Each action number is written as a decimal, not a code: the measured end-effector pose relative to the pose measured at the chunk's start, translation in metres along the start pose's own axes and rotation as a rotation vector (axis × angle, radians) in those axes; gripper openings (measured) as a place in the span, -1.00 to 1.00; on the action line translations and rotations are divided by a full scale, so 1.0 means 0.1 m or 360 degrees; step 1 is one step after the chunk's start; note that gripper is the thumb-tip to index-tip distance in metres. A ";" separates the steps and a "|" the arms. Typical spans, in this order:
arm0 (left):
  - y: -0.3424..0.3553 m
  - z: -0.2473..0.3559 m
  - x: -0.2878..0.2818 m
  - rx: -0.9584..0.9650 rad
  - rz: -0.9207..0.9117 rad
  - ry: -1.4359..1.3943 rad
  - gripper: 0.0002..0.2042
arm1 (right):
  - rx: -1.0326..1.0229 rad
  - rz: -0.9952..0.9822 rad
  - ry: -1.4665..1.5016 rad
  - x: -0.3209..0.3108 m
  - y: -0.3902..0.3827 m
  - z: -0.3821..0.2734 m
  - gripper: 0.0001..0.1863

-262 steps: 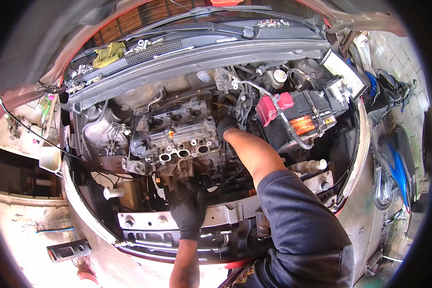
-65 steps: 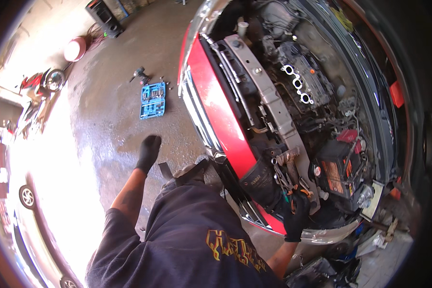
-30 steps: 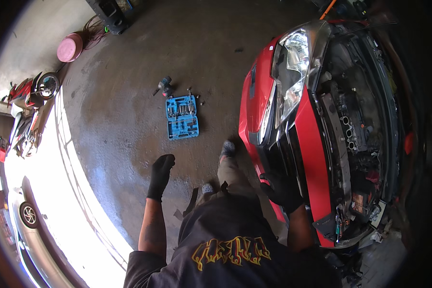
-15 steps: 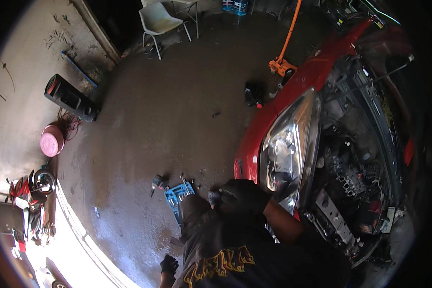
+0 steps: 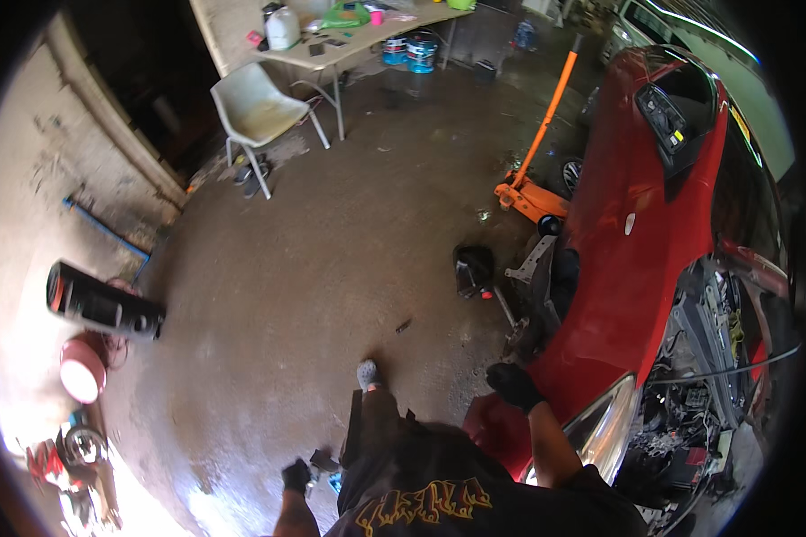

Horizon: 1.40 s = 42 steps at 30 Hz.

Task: The person works on a red car's engine with the hood open, using a wrench and pliers to adjust components. They walk around the garage to retrieve tools and return to continue working on the engine.

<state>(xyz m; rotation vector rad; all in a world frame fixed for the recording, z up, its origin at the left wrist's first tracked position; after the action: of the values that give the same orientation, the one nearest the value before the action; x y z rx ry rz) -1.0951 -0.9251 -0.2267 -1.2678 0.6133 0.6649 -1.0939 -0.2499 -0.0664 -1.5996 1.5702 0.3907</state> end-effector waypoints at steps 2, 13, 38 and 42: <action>1.38 0.00 -0.98 0.0000 0.0145 -0.0669 -0.87 | 0.0315 0.0103 0.0274 0.18 0.22 0.78 -0.75; 4.83 4.19 -5.99 0.0858 0.0598 -0.1097 -0.76 | 0.2200 -0.0110 0.1972 0.27 0.83 0.71 -0.74; 11.87 8.53 -8.41 0.0493 -0.0099 -0.0160 -0.66 | 0.1780 0.0305 0.1869 -5.77 8.97 3.18 -0.80; 13.31 10.80 -10.29 0.0758 0.0018 -0.1309 -0.80 | 0.2251 0.0342 0.2420 -5.45 9.14 3.42 -0.80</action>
<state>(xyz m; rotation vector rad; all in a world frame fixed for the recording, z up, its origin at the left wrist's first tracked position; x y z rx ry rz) -2.7154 0.2409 -0.1228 -0.4699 0.0753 0.9060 -1.9230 0.4899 -0.1869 -0.3325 2.0587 -1.8481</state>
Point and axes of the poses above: each hand's wrist, its own y-axis towards the middle knuckle, its own x-axis out of the palm, z = x × y, the point moved 3 cm from there along y, towards the middle knuckle, and after that the axes turned 5 degrees about -z, right-handed, at the moved point
